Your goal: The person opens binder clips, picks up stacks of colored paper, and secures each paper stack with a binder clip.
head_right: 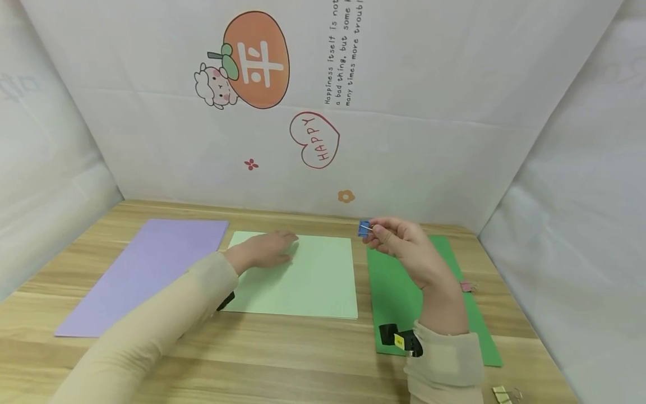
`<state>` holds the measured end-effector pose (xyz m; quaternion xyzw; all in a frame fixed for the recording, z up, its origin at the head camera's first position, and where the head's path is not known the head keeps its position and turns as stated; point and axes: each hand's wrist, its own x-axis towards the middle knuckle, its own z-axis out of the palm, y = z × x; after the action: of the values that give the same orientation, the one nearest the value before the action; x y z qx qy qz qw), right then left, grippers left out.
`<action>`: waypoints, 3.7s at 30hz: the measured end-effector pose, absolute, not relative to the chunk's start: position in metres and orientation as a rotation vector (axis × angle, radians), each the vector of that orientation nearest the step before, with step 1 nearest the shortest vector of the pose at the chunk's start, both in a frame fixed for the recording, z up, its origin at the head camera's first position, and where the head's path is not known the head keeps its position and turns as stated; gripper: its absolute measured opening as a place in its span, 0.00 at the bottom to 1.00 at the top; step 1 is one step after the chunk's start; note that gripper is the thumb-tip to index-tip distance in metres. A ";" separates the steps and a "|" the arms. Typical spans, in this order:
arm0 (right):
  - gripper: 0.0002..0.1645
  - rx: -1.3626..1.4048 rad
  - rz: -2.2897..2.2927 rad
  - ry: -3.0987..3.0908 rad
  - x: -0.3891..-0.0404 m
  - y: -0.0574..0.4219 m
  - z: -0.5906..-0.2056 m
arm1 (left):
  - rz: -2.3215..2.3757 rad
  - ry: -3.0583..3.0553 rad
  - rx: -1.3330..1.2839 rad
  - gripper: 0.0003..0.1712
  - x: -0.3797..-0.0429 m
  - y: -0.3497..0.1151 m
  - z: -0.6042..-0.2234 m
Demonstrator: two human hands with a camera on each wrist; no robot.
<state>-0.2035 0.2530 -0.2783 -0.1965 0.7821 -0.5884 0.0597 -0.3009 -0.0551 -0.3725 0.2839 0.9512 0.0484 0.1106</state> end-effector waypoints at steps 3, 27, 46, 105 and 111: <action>0.18 -0.590 -1.774 2.372 -0.203 0.253 -0.278 | 0.158 2.800 0.806 0.34 -0.308 -0.059 -0.376; 0.21 -0.558 -1.747 2.384 -0.207 0.256 -0.282 | 0.235 2.836 0.682 0.28 -0.318 -0.058 -0.376; 0.22 -0.531 -1.731 2.411 -0.208 0.258 -0.282 | 0.445 2.722 0.581 0.28 -0.317 -0.068 -0.362; 0.21 -0.430 -1.768 2.361 -0.216 0.262 -0.288 | 0.583 2.264 0.507 0.14 -0.319 -0.099 -0.335; 0.14 -0.425 -1.825 2.323 -0.216 0.261 -0.288 | 0.651 2.257 0.526 0.04 -0.319 -0.108 -0.331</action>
<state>-0.2159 0.2610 -0.2880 -0.1418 0.7759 -0.6097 0.0783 -0.3192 -0.1075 -0.3309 0.2039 0.8752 0.2522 0.3589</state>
